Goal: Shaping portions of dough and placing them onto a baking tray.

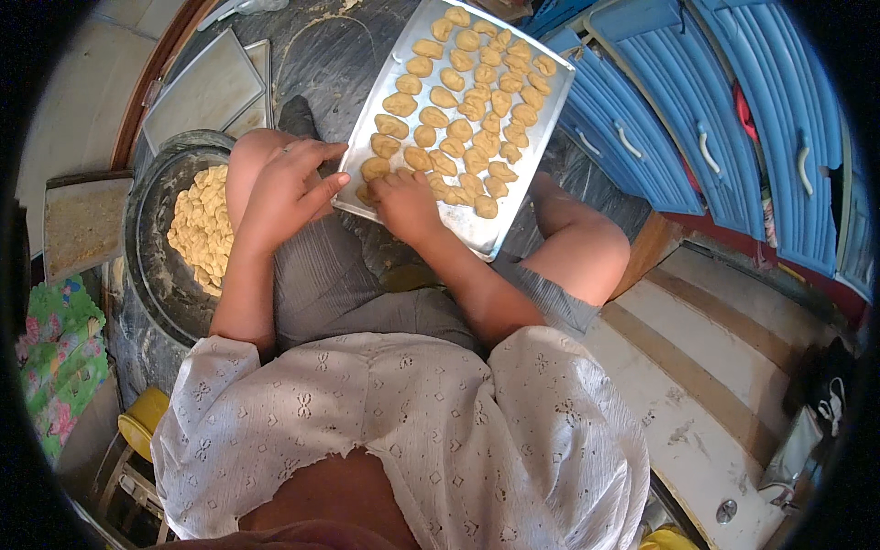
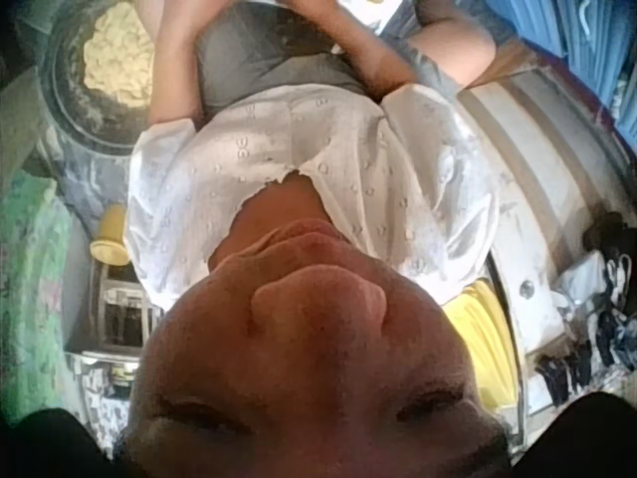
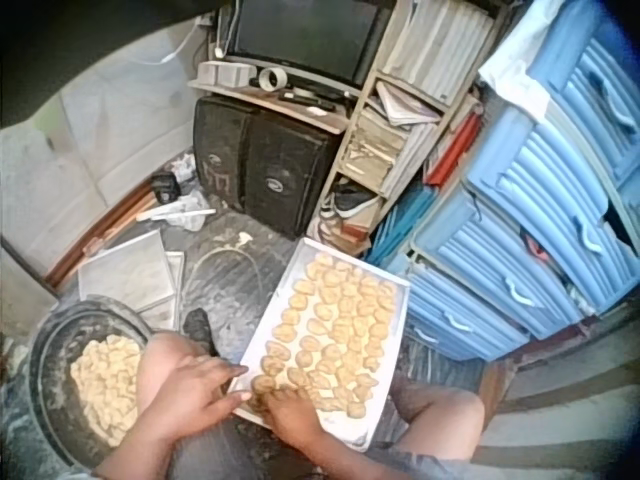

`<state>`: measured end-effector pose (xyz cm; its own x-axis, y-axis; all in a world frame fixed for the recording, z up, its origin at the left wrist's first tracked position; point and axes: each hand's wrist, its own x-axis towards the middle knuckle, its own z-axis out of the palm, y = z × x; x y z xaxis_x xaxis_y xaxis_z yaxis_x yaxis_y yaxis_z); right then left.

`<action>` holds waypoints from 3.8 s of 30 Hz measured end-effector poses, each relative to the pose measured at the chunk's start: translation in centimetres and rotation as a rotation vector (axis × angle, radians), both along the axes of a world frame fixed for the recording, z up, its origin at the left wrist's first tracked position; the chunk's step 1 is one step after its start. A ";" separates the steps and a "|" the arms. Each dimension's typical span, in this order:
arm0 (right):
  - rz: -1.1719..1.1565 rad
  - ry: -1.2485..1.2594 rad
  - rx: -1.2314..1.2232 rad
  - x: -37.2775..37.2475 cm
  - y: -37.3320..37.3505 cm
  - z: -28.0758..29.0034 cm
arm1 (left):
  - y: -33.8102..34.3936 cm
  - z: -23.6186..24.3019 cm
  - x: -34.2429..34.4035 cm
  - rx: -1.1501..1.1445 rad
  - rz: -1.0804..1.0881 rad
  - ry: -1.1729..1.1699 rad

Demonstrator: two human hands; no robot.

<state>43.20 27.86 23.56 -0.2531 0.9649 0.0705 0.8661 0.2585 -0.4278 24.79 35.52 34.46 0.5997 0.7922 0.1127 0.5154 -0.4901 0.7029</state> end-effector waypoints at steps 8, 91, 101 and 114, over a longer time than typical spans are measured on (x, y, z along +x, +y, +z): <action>-0.205 -0.005 -0.262 2.5 -2.6 2.0 | 0.1 -0.1 -0.2 -0.001 0.006 -0.016; -0.574 0.084 0.020 17.8 16.7 -1.8 | 0.2 1.1 0.3 -0.056 -0.015 0.054; -0.543 0.078 0.000 15.9 11.6 -1.9 | 0.1 0.9 0.6 -0.065 -0.024 0.043; -0.623 0.217 -0.025 14.3 10.8 -2.0 | -0.4 0.5 0.2 -0.041 0.000 0.027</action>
<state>57.54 38.69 21.58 0.3706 0.9282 0.0330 0.7437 -0.2753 -0.6092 24.99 35.12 34.94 0.6024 0.7956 0.0642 0.5343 -0.4616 0.7081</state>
